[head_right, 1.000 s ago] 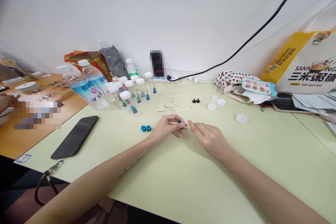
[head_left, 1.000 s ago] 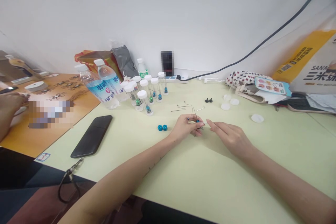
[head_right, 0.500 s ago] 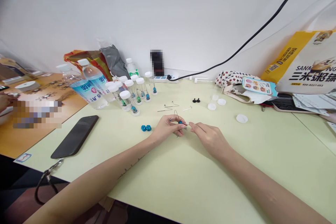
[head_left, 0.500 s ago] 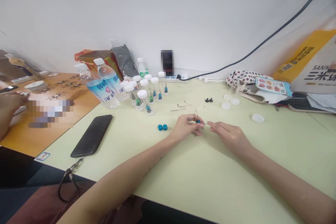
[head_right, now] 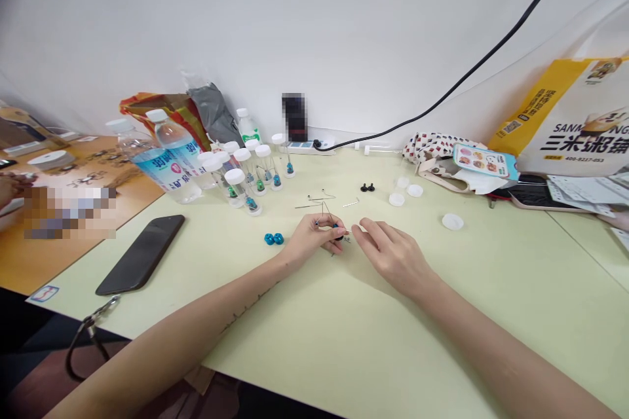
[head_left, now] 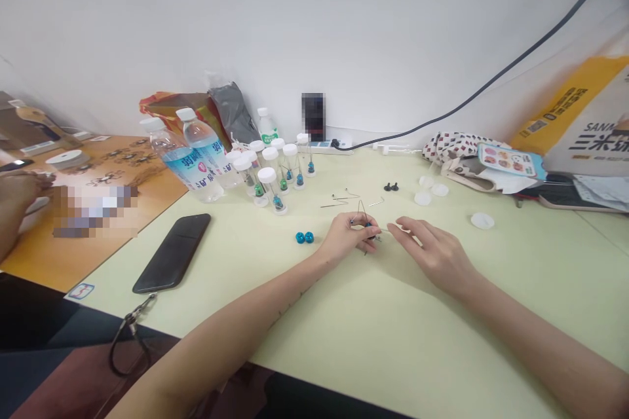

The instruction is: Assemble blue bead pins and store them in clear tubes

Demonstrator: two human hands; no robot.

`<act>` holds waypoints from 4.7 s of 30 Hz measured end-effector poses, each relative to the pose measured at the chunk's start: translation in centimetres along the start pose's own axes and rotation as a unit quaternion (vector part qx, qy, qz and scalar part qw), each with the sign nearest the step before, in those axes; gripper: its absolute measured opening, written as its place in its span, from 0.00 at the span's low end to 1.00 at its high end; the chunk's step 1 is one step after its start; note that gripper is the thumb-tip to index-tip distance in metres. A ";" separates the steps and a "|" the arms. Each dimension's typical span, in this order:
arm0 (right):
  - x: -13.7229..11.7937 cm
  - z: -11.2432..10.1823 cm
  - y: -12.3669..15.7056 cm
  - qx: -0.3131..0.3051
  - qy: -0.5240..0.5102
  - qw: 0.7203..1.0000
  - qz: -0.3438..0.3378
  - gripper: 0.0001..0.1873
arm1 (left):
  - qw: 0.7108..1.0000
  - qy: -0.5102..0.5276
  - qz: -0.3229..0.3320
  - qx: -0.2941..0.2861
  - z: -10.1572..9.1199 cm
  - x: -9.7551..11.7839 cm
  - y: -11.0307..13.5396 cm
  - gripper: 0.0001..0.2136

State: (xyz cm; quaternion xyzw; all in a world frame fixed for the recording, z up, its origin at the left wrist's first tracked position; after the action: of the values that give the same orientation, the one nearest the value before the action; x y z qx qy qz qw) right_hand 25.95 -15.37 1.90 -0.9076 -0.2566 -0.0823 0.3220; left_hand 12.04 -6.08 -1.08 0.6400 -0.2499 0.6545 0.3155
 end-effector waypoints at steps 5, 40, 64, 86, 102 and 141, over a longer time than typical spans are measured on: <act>-0.1 -0.2 -0.1 0.008 0.015 0.999 -0.030 0.17 | 1.000 -0.003 -0.011 -0.005 0.2 0.1 0.2 0.16; 0.5 2.6 0.8 -0.131 -0.549 0.771 0.295 0.15 | 0.995 -0.091 0.040 -0.014 0.4 0.0 0.3 0.11; 1.1 2.5 1.0 -0.091 -0.355 0.906 0.214 0.14 | 0.999 -0.050 -0.007 -0.001 0.7 0.4 0.5 0.14; 0.7 1.2 0.8 0.027 -0.204 0.973 0.103 0.12 | 1.000 -0.024 -0.005 0.003 0.5 0.9 0.6 0.16; 0.7 1.2 0.4 0.003 -0.398 0.895 0.200 0.11 | 0.999 -0.036 0.034 0.013 0.4 0.3 0.5 0.14; 0.0 2.1 0.4 -0.022 -0.325 0.939 0.112 0.08 | 0.988 0.100 0.057 0.102 -2.2 0.4 -0.1 0.16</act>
State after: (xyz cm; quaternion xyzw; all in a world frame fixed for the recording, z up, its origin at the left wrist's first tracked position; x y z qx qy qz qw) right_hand 26.11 -14.37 0.04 -0.9148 -0.2416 0.2480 0.2082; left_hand 10.63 -4.35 -0.84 0.5851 -0.1850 0.7539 0.2346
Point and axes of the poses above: each hand's wrist, its own y-axis away from the middle knuckle, its own z-axis out of the palm, x = y × z, the point moved 4 cm from there along -y, towards the middle knuckle, and after that the axes turned 7 degrees about -x, right-handed, at the moved point
